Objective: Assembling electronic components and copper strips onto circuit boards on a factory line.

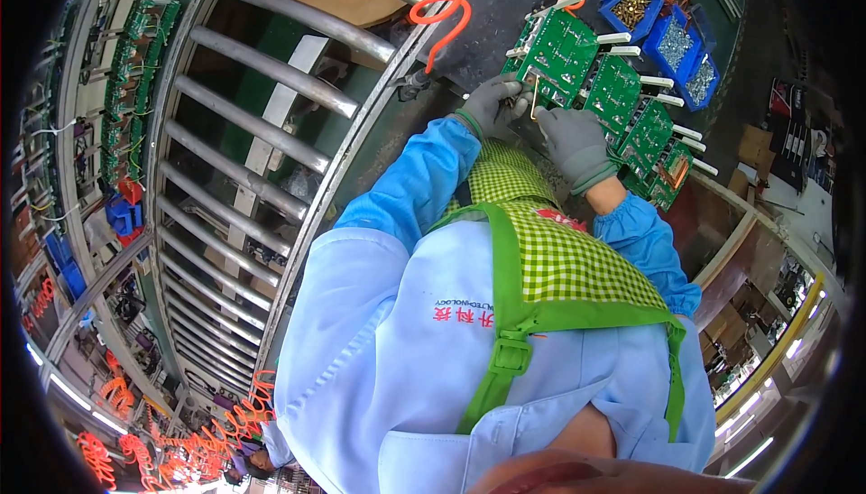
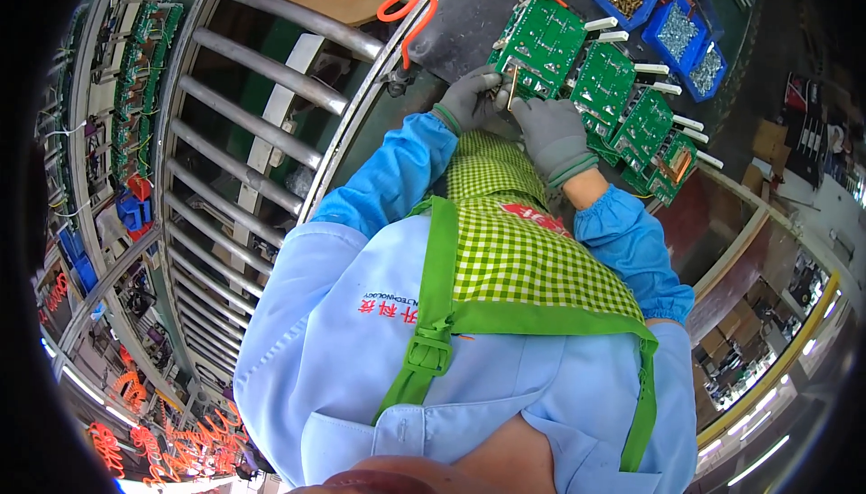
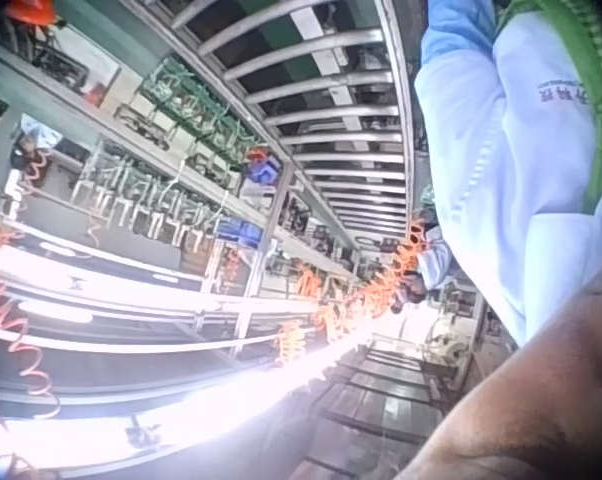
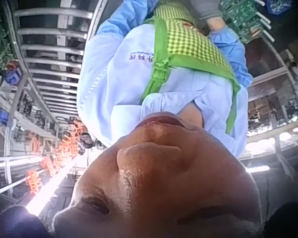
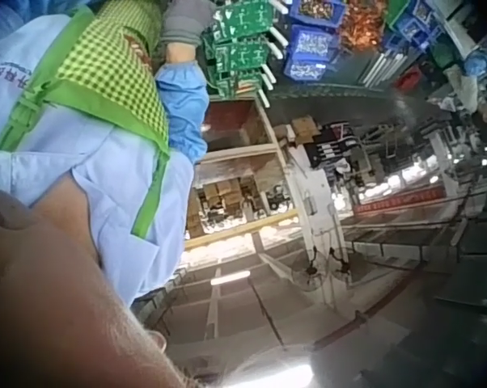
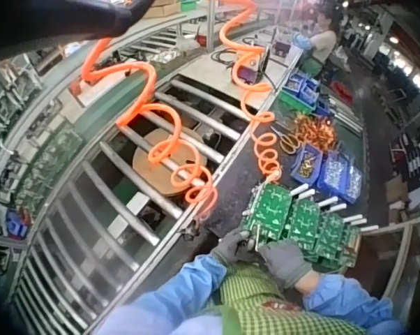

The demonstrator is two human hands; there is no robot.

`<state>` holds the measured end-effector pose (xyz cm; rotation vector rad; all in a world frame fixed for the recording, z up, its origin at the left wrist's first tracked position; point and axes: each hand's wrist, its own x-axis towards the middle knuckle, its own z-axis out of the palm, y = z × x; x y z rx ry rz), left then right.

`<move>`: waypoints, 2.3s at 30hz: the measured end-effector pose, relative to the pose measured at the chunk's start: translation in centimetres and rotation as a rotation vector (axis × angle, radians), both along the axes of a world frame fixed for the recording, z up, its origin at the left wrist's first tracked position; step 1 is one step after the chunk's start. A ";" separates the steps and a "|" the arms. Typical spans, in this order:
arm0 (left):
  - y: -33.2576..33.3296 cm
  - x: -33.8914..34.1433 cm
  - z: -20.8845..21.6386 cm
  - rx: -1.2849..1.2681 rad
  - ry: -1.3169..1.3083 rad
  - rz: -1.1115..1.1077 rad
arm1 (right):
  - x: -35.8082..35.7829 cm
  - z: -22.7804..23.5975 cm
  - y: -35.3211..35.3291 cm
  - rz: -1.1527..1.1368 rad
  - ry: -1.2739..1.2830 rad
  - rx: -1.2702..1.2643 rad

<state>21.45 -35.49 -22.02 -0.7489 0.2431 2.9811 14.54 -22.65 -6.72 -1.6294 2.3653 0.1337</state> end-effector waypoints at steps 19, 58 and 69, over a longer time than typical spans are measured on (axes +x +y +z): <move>-0.6 -0.6 1.2 -0.809 -0.066 -0.188 | 3.4 0.1 -5.1 0.115 0.151 0.393; 0.0 -1.1 5.6 -0.716 -0.452 -0.150 | -44.6 -10.5 28.5 -0.837 0.040 -0.476; 2.3 -1.1 5.7 -0.702 -0.482 -0.010 | -44.4 -14.6 20.1 -0.348 -0.314 -0.105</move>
